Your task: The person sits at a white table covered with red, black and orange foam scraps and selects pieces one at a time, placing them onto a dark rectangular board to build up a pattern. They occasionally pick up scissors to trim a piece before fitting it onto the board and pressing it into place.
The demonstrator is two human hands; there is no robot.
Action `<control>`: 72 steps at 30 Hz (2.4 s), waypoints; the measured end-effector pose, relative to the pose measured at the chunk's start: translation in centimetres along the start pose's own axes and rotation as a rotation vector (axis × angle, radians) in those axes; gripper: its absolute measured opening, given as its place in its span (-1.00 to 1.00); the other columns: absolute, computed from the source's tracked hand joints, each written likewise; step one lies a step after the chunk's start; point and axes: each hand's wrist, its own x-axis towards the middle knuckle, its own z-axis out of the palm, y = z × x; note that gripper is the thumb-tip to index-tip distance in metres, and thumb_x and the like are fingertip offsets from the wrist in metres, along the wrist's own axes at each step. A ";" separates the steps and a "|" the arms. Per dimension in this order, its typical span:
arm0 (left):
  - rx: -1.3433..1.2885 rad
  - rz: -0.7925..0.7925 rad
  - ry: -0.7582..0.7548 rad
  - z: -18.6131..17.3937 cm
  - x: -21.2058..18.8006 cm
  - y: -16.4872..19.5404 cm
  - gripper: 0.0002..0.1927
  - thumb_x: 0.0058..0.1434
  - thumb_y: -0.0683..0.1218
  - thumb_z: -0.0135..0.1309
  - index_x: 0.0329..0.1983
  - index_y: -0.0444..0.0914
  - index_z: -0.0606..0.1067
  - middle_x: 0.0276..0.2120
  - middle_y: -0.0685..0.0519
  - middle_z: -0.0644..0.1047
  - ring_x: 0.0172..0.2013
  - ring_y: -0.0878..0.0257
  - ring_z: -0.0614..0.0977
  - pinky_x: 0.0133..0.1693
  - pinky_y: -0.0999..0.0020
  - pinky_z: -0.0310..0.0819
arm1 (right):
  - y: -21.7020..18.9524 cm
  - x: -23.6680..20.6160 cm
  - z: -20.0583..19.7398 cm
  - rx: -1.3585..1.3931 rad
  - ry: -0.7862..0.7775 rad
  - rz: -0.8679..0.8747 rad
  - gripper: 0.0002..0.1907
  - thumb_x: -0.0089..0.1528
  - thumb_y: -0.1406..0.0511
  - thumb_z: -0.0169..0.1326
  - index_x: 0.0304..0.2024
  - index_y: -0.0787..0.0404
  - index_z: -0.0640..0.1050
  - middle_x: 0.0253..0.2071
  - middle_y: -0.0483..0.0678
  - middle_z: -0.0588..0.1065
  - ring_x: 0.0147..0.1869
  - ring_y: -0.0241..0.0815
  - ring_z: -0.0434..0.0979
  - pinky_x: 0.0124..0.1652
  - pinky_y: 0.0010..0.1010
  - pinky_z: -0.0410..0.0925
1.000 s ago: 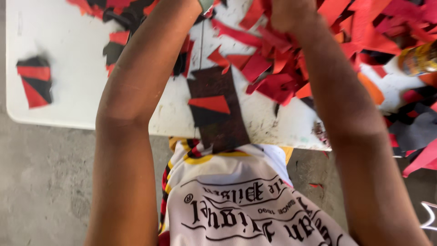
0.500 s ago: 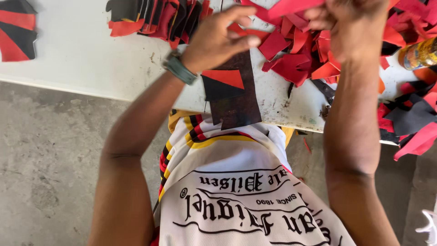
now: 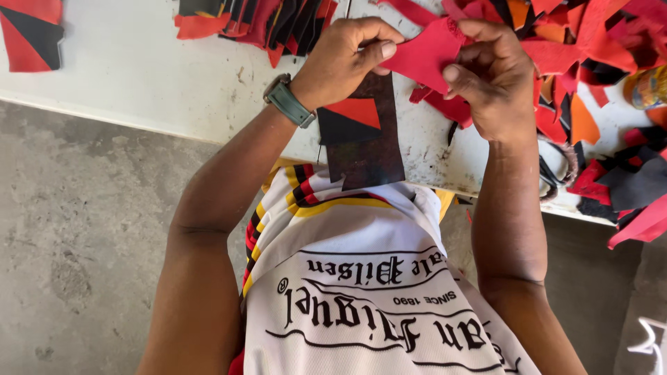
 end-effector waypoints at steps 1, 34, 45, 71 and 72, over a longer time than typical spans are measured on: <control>0.003 0.005 -0.014 0.0 -0.1 0.1 -0.80 0.50 -0.19 0.02 0.07 -0.38 0.55 -0.11 0.01 0.65 -0.15 0.32 0.73 -0.13 0.41 0.69 | 0.0 -0.2 0.2 -0.005 -0.014 0.008 -0.55 0.44 0.57 0.22 0.33 0.40 0.37 -0.07 0.10 0.53 -0.10 -0.26 0.61 -0.12 -0.51 0.54; 0.462 -0.001 -0.044 2.9 -9.8 -2.2 -0.84 0.32 -0.18 0.25 -0.05 -0.28 0.61 0.11 -0.03 0.48 0.00 0.08 0.64 0.03 0.28 0.60 | 2.3 -2.8 2.5 -0.461 -0.215 0.475 -0.65 0.31 0.38 0.17 0.15 0.28 0.59 -0.42 -0.08 0.55 -0.43 -0.41 0.52 -0.42 -0.55 0.43; 0.446 -0.006 -0.057 2.7 -9.9 -1.8 -0.83 0.33 -0.17 0.25 -0.04 -0.29 0.61 0.11 -0.05 0.47 -0.01 0.08 0.64 0.02 0.28 0.59 | 1.3 -2.6 1.8 -0.471 -0.215 0.369 -0.64 0.30 0.41 0.20 0.16 0.26 0.60 -0.39 -0.12 0.50 -0.41 -0.44 0.41 -0.45 -0.57 0.29; 0.443 0.032 0.042 3.0 -9.7 -2.3 -0.63 0.22 -0.17 0.31 0.08 -0.28 0.55 0.06 -0.06 0.52 -0.01 0.03 0.63 0.01 0.24 0.58 | 0.1 2.9 -2.6 -0.311 -0.165 0.090 -0.96 0.45 0.53 0.11 -0.07 0.46 0.51 -0.13 0.02 0.56 -0.15 -0.24 0.58 -0.13 -0.51 0.48; 0.444 0.022 0.040 3.1 -9.8 -2.4 -0.63 0.23 -0.16 0.31 0.09 -0.28 0.55 0.06 -0.05 0.52 0.00 0.03 0.63 0.03 0.24 0.58 | -0.4 1.9 -2.9 -0.298 -0.092 0.102 -0.96 0.46 0.52 0.12 -0.08 0.46 0.51 -0.15 0.01 0.55 -0.17 -0.26 0.58 -0.15 -0.53 0.49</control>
